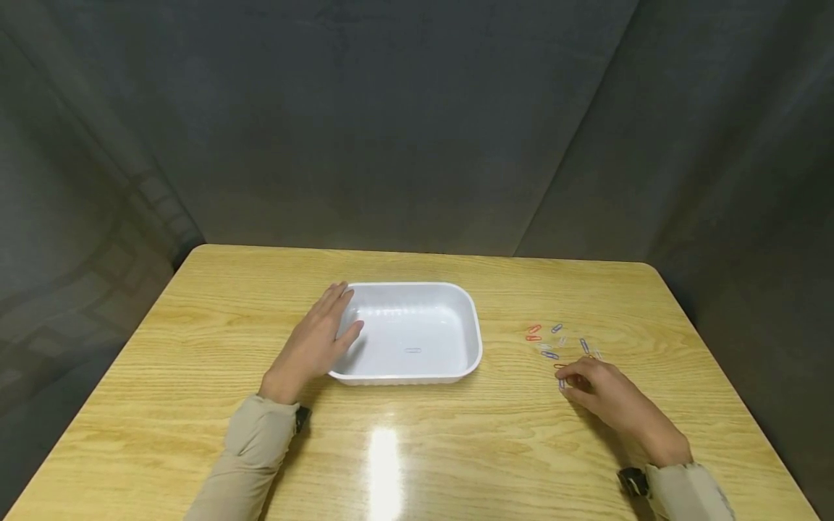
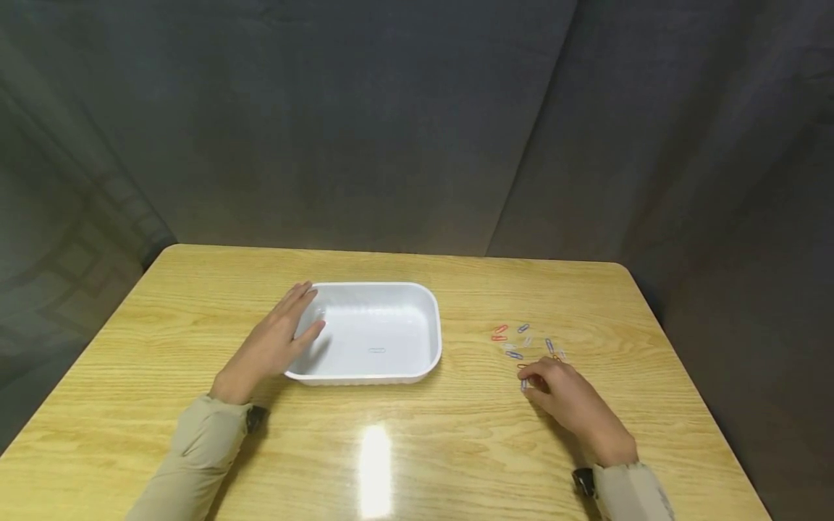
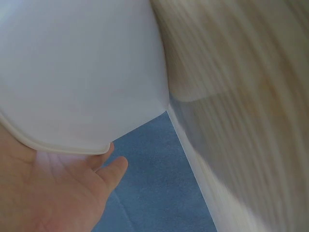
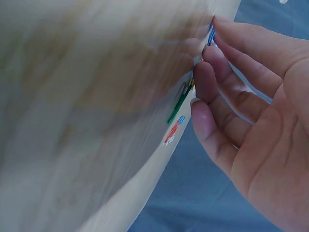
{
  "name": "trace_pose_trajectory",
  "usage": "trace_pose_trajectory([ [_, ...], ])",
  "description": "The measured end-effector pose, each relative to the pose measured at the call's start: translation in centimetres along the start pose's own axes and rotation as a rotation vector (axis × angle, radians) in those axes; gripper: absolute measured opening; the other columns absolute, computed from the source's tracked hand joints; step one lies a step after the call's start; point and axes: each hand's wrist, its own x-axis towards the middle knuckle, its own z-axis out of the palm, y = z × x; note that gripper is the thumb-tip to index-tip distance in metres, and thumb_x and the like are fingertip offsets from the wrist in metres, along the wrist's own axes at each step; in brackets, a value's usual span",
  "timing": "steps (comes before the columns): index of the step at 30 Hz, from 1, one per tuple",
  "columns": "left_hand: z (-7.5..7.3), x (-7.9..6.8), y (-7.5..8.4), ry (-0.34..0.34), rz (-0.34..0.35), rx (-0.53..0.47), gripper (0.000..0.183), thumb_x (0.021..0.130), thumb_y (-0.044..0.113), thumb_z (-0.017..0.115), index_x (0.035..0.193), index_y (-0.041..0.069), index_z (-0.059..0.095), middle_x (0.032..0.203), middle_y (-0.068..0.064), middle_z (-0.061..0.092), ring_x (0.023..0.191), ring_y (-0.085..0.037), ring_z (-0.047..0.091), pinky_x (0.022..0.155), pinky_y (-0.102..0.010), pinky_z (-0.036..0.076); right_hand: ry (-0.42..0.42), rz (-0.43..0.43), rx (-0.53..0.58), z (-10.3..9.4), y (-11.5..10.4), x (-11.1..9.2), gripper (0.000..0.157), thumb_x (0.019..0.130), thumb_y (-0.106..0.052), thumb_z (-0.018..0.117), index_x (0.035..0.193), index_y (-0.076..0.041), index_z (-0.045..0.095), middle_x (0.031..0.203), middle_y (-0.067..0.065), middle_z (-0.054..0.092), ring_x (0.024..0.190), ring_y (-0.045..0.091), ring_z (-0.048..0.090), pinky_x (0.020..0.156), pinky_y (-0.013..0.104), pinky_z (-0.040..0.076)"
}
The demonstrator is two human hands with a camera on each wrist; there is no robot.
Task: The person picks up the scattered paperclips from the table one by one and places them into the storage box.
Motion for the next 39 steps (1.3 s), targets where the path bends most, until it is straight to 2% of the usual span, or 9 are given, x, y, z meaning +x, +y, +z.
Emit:
trace_pose_trajectory([
  [6,0.0,-0.02,0.02,-0.005,-0.002,-0.003,0.064,0.094,0.045,0.041,0.144,0.007,0.026,0.154,-0.009,0.016,0.142,-0.03,0.015,0.116,-0.048,0.02,0.0,0.007,0.017,0.27,0.03,0.3,0.016,0.083,-0.02,0.065,0.098,-0.013,0.066,0.085,-0.006,0.058,0.072,0.0,0.045,0.058,0.018,0.043],
  [12,0.05,-0.02,0.04,-0.004,0.005,0.003,0.065,0.094,0.045,0.04,0.144,0.007,0.026,0.154,-0.009,0.016,0.142,-0.03,0.016,0.115,-0.048,0.02,0.054,-0.054,-0.021,0.29,0.21,0.05,0.02,0.08,-0.01,0.067,0.1,-0.011,0.067,0.091,-0.004,0.058,0.074,0.002,0.045,0.059,0.018,0.043],
  [16,0.02,0.0,0.07,0.0,0.006,0.004,0.064,0.094,0.044,0.041,0.144,0.006,0.026,0.154,-0.01,0.017,0.142,-0.03,0.016,0.116,-0.048,0.02,0.064,-0.074,-0.038,0.24,0.25,0.1,0.018,0.078,-0.007,0.068,0.096,-0.011,0.068,0.094,-0.004,0.061,0.076,0.003,0.05,0.062,0.019,0.047],
  [21,-0.02,0.02,0.08,-0.001,0.0,0.002,0.064,0.094,0.043,0.042,0.144,0.006,0.027,0.153,-0.011,0.018,0.142,-0.029,0.016,0.115,-0.048,0.02,0.054,-0.044,-0.05,0.15,0.09,0.42,0.013,0.077,-0.008,0.069,0.088,-0.015,0.069,0.09,-0.004,0.064,0.078,0.004,0.057,0.065,0.02,0.05],
  [28,-0.07,-0.01,0.07,-0.006,-0.005,0.0,0.064,0.094,0.043,0.042,0.144,0.007,0.026,0.153,-0.011,0.017,0.142,-0.029,0.014,0.116,-0.048,0.02,0.02,-0.005,-0.04,0.26,-0.08,0.79,0.006,0.078,-0.012,0.069,0.082,-0.017,0.068,0.085,-0.005,0.063,0.071,-0.001,0.05,0.059,0.018,0.045],
  [39,-0.05,0.04,0.1,0.002,0.003,0.008,0.064,0.094,0.043,0.043,0.144,0.007,0.027,0.153,-0.011,0.018,0.142,-0.029,0.016,0.116,-0.048,0.02,-0.041,0.022,-0.011,0.25,-0.51,1.02,0.003,0.081,-0.014,0.067,0.08,-0.014,0.064,0.083,-0.003,0.058,0.07,0.003,0.046,0.059,0.018,0.042],
])
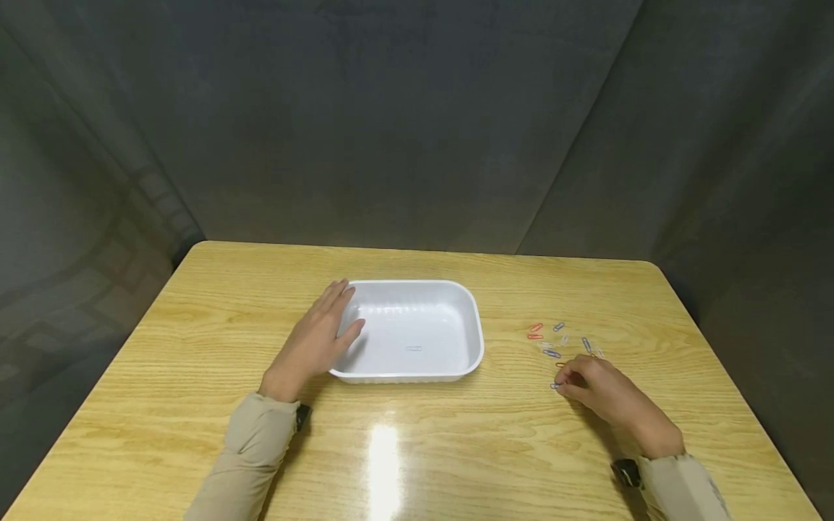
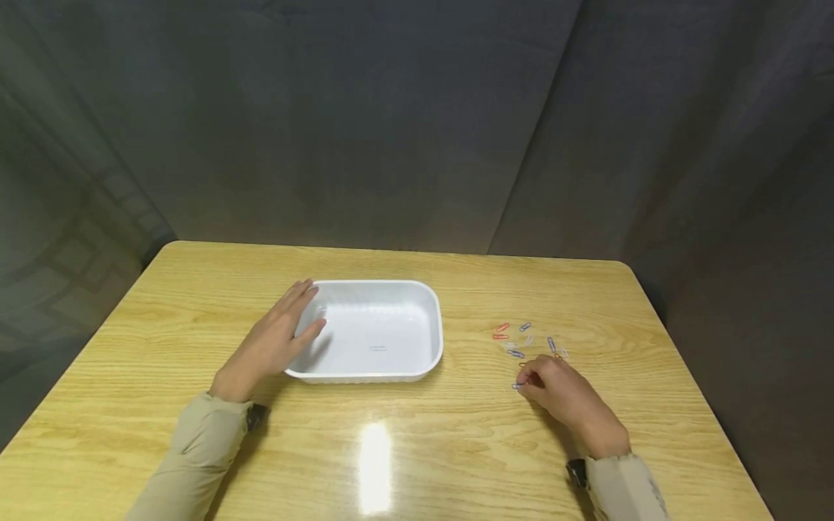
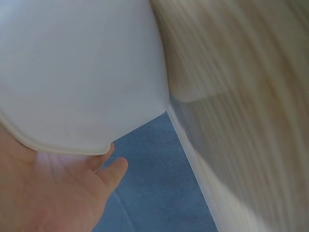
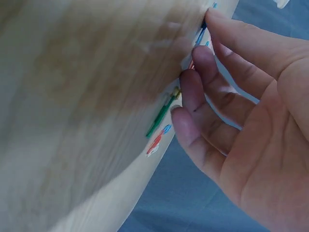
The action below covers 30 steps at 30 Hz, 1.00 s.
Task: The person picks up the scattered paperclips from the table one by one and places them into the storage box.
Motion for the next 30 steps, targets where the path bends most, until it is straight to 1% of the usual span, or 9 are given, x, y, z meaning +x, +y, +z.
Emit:
trace_pose_trajectory([
  [5,-0.04,-0.05,0.06,-0.005,0.003,0.008,0.064,0.094,0.043,0.042,0.144,0.007,0.026,0.154,-0.01,0.017,0.142,-0.029,0.015,0.116,-0.047,0.02,-0.023,-0.009,0.022,0.08,-0.17,0.15,0.004,0.084,-0.013,0.063,0.083,-0.01,0.061,0.081,-0.002,0.055,0.068,0.004,0.042,0.056,0.018,0.039],
  [10,0.01,-0.06,0.07,0.001,0.004,0.013,0.064,0.094,0.043,0.042,0.144,0.007,0.027,0.154,-0.01,0.017,0.142,-0.029,0.015,0.116,-0.046,0.02,-0.016,0.001,0.022,0.21,-0.16,0.22,0.004,0.084,-0.013,0.063,0.087,-0.011,0.061,0.078,-0.004,0.055,0.066,0.004,0.041,0.055,0.018,0.038],
  [13,0.06,-0.04,0.05,0.005,0.009,0.014,0.064,0.094,0.043,0.042,0.144,0.006,0.027,0.153,-0.01,0.018,0.142,-0.029,0.015,0.116,-0.046,0.019,-0.015,0.015,0.029,0.25,-0.15,0.22,0.004,0.084,-0.014,0.063,0.086,-0.011,0.062,0.078,-0.004,0.055,0.066,0.004,0.042,0.054,0.018,0.038],
  [19,0.09,-0.01,0.04,0.003,0.007,0.011,0.064,0.094,0.042,0.042,0.144,0.006,0.027,0.153,-0.01,0.018,0.142,-0.028,0.015,0.116,-0.046,0.019,-0.026,0.011,0.056,0.13,-0.17,0.26,0.003,0.083,-0.012,0.064,0.083,-0.011,0.061,0.078,-0.003,0.055,0.064,0.003,0.041,0.053,0.018,0.038],
  [27,0.11,0.07,0.0,0.003,0.003,0.002,0.064,0.094,0.043,0.042,0.144,0.007,0.026,0.153,-0.01,0.018,0.142,-0.028,0.015,0.116,-0.046,0.02,-0.045,0.033,0.082,0.04,-0.25,0.28,0.008,0.085,-0.015,0.062,0.088,-0.009,0.059,0.072,-0.004,0.053,0.06,0.002,0.04,0.052,0.019,0.036],
  [30,0.13,0.1,-0.02,0.005,0.002,-0.001,0.064,0.094,0.043,0.042,0.144,0.007,0.026,0.153,-0.01,0.019,0.142,-0.028,0.016,0.116,-0.046,0.02,-0.052,0.015,0.076,0.02,-0.18,0.37,0.006,0.086,-0.014,0.062,0.088,-0.008,0.06,0.071,-0.004,0.053,0.06,0.002,0.04,0.052,0.018,0.036],
])
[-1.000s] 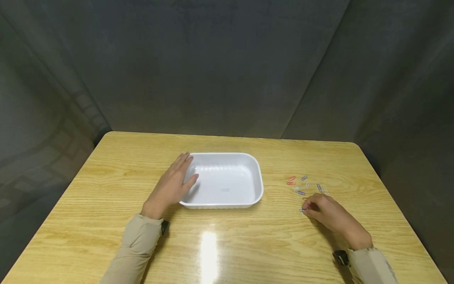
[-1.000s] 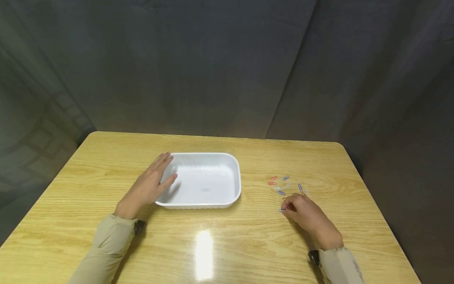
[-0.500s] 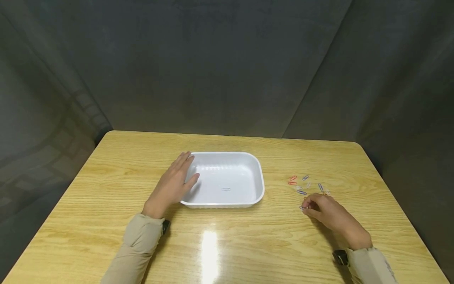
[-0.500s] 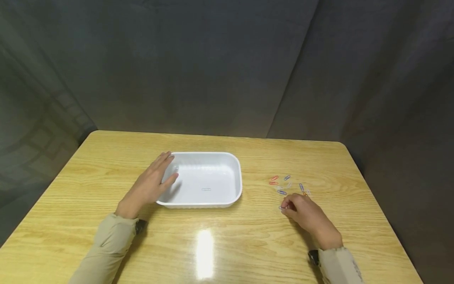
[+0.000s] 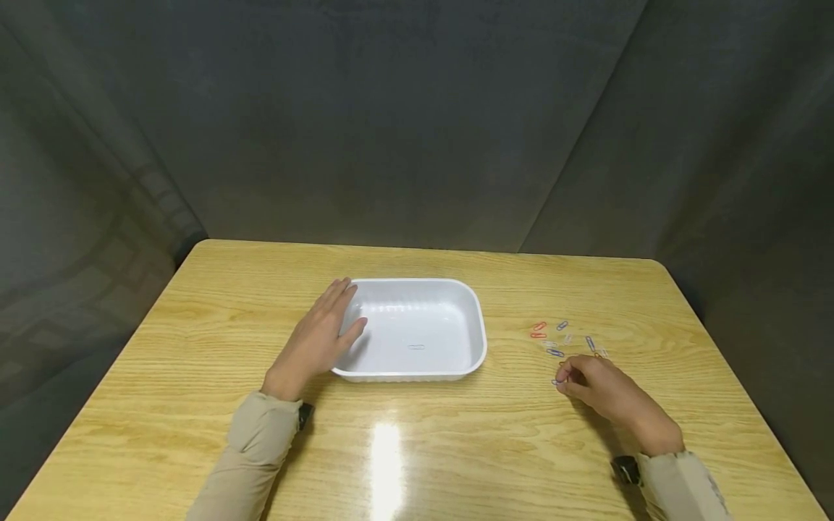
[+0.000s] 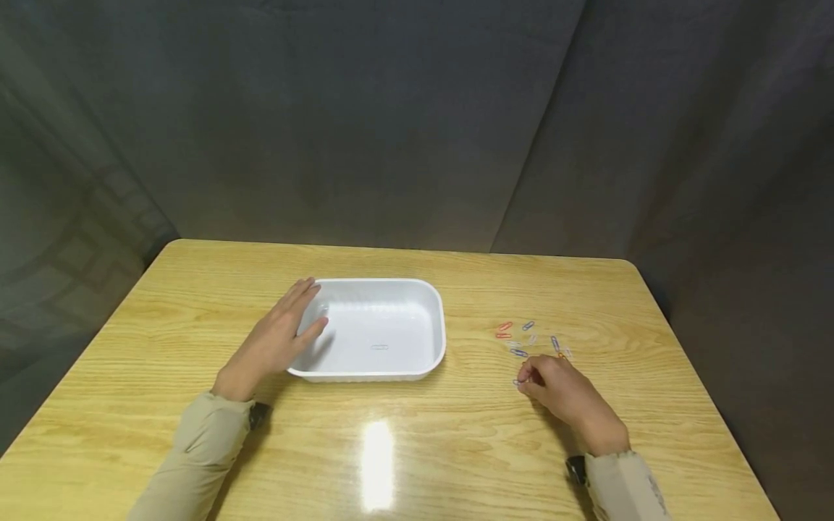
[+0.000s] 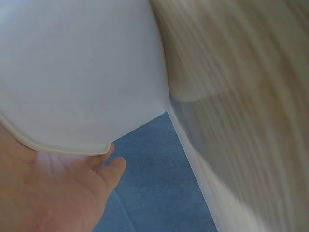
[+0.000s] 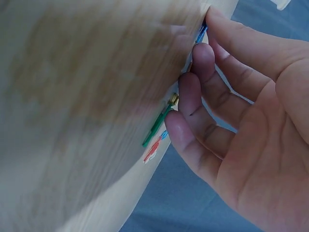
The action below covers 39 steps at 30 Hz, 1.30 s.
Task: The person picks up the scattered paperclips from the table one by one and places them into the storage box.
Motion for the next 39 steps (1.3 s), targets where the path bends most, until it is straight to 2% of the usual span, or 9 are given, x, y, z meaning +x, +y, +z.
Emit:
trace_pose_trajectory([
  [6,0.0,0.0,-0.05,-0.001,0.0,-0.006,0.064,0.094,0.042,0.043,0.144,0.007,0.026,0.153,-0.01,0.019,0.142,-0.028,0.016,0.116,-0.046,0.02,-0.028,-0.025,0.002,0.03,0.06,0.06,0.004,0.086,-0.009,0.06,0.087,-0.006,0.058,0.075,-0.002,0.054,0.061,0.001,0.041,0.052,0.018,0.038],
  [12,-0.05,0.01,-0.03,-0.002,-0.004,-0.004,0.063,0.094,0.041,0.044,0.144,0.007,0.026,0.153,-0.011,0.019,0.142,-0.028,0.016,0.116,-0.046,0.02,-0.009,-0.048,-0.033,0.14,-0.02,0.04,0.005,0.085,-0.01,0.061,0.085,-0.007,0.057,0.078,-0.003,0.055,0.063,0.0,0.041,0.054,0.019,0.037],
  [22,-0.11,-0.04,-0.01,-0.005,0.0,-0.007,0.063,0.094,0.04,0.044,0.144,0.007,0.025,0.153,-0.012,0.02,0.142,-0.029,0.016,0.116,-0.047,0.02,-0.049,-0.017,-0.001,0.0,-0.29,0.13,0.004,0.086,-0.009,0.059,0.087,-0.006,0.057,0.082,-0.001,0.058,0.066,0.001,0.044,0.056,0.019,0.041],
  [39,-0.24,-0.06,0.04,-0.007,0.001,-0.007,0.063,0.093,0.04,0.045,0.144,0.006,0.026,0.153,-0.011,0.019,0.142,-0.029,0.016,0.116,-0.047,0.02,-0.016,-0.029,-0.055,0.09,-0.48,0.12,0.004,0.085,-0.011,0.061,0.087,-0.006,0.061,0.079,-0.004,0.06,0.065,0.0,0.046,0.055,0.018,0.043],
])
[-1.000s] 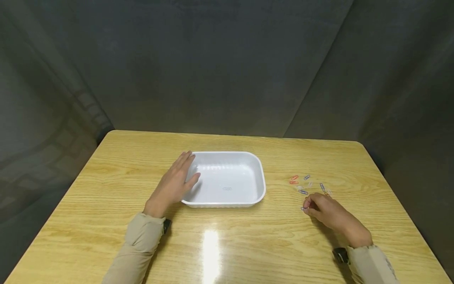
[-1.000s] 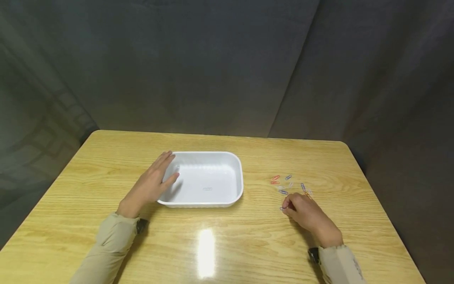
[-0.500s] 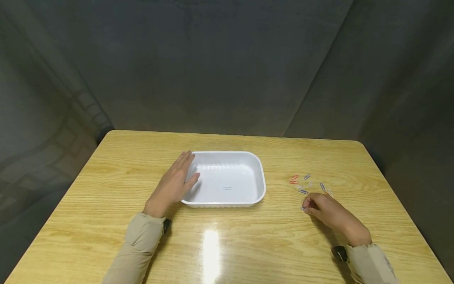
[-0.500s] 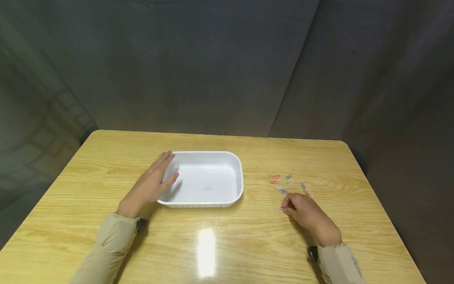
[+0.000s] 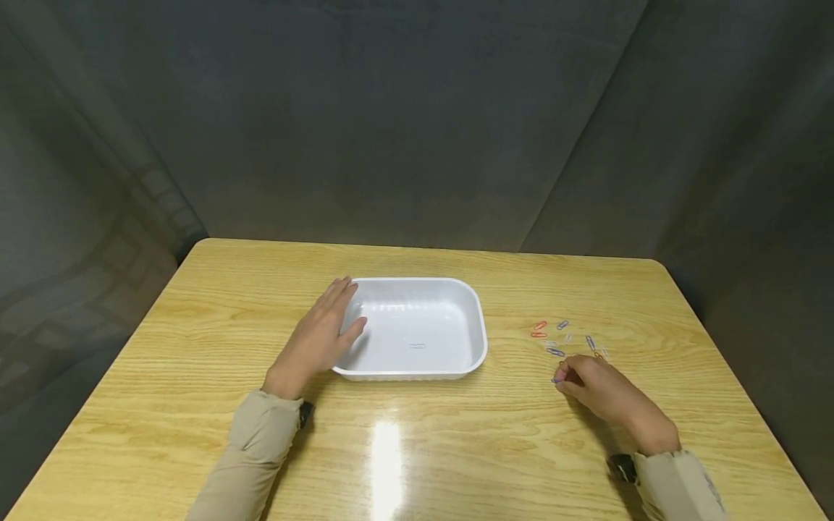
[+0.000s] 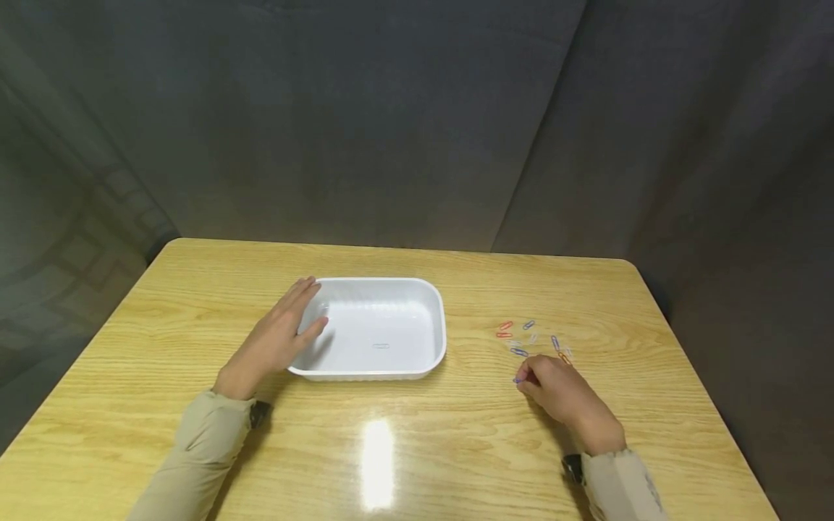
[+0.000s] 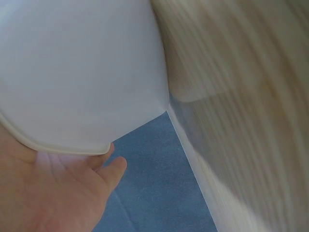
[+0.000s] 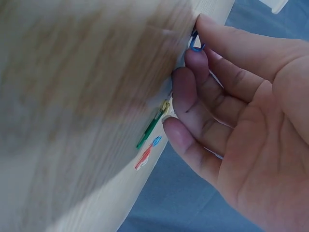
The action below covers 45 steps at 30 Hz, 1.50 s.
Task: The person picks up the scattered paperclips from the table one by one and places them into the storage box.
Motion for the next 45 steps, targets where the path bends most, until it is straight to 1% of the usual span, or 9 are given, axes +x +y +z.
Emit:
trace_pose_trajectory([
  [6,0.0,0.0,0.0,-0.005,0.0,0.004,0.064,0.094,0.04,0.044,0.144,0.006,0.025,0.153,-0.011,0.018,0.142,-0.029,0.016,0.116,-0.046,0.02,0.033,-0.031,-0.005,0.0,-0.2,-0.1,0.004,0.085,-0.013,0.062,0.087,-0.01,0.061,0.076,-0.006,0.058,0.063,-0.001,0.044,0.055,0.018,0.042],
  [11,0.1,0.0,-0.1,0.0,0.004,0.005,0.063,0.094,0.039,0.044,0.144,0.005,0.026,0.153,-0.012,0.019,0.142,-0.029,0.016,0.116,-0.046,0.02,0.064,-0.067,-0.017,0.0,-0.3,0.0,0.004,0.085,-0.013,0.063,0.088,-0.013,0.061,0.078,-0.009,0.059,0.067,-0.002,0.048,0.059,0.018,0.045],
  [18,0.1,0.0,-0.1,0.008,0.009,0.005,0.063,0.093,0.039,0.045,0.143,0.005,0.027,0.153,-0.012,0.02,0.141,-0.031,0.018,0.116,-0.046,0.021,0.108,-0.088,-0.021,0.0,-0.7,0.0,0.004,0.087,-0.013,0.06,0.089,-0.015,0.062,0.08,-0.01,0.059,0.069,-0.002,0.048,0.059,0.018,0.045],
  [22,0.2,0.1,-0.1,0.003,0.004,0.004,0.063,0.094,0.039,0.045,0.144,0.005,0.026,0.153,-0.012,0.019,0.142,-0.03,0.017,0.116,-0.046,0.02,0.152,-0.12,-0.003,0.1,-0.8,0.1,0.004,0.089,-0.015,0.058,0.089,-0.017,0.062,0.079,-0.01,0.06,0.068,-0.002,0.048,0.06,0.017,0.046],
  [26,0.1,0.1,-0.1,0.0,0.0,0.002,0.063,0.094,0.039,0.044,0.144,0.005,0.026,0.152,-0.013,0.02,0.142,-0.029,0.016,0.116,-0.046,0.02,0.213,-0.146,-0.013,0.2,-1.2,0.5,0.005,0.087,-0.015,0.06,0.09,-0.019,0.062,0.083,-0.01,0.062,0.072,-0.003,0.052,0.064,0.019,0.05],
  [31,0.1,0.1,0.0,-0.003,-0.005,0.002,0.063,0.094,0.039,0.045,0.144,0.006,0.026,0.152,-0.013,0.021,0.142,-0.029,0.016,0.116,-0.046,0.02,0.283,-0.189,-0.032,-0.1,-1.8,0.9,0.009,0.084,-0.012,0.064,0.092,-0.017,0.064,0.086,-0.008,0.064,0.074,-0.002,0.055,0.066,0.022,0.053],
  [34,0.1,0.1,0.0,-0.005,-0.007,-0.001,0.063,0.094,0.039,0.044,0.144,0.006,0.026,0.152,-0.013,0.02,0.142,-0.028,0.016,0.116,-0.046,0.02,0.304,-0.204,-0.038,-0.3,-2.4,1.2,0.011,0.084,-0.012,0.065,0.092,-0.018,0.065,0.085,-0.007,0.065,0.073,-0.001,0.055,0.065,0.024,0.053],
  [40,0.1,0.0,0.0,-0.005,-0.004,-0.004,0.063,0.094,0.039,0.045,0.144,0.006,0.026,0.152,-0.013,0.02,0.142,-0.029,0.016,0.116,-0.046,0.02,0.316,-0.221,-0.033,-0.7,-3.5,1.9,0.013,0.083,-0.013,0.066,0.095,-0.02,0.066,0.088,-0.008,0.066,0.076,0.002,0.056,0.065,0.026,0.053],
  [45,0.1,0.0,0.0,-0.001,-0.001,-0.004,0.063,0.094,0.039,0.045,0.144,0.005,0.026,0.152,-0.014,0.021,0.142,-0.03,0.016,0.116,-0.047,0.02,0.336,-0.231,-0.036,-0.8,-4.5,2.6,0.014,0.083,-0.016,0.066,0.096,-0.022,0.066,0.09,-0.01,0.065,0.077,0.003,0.056,0.065,0.027,0.051],
])
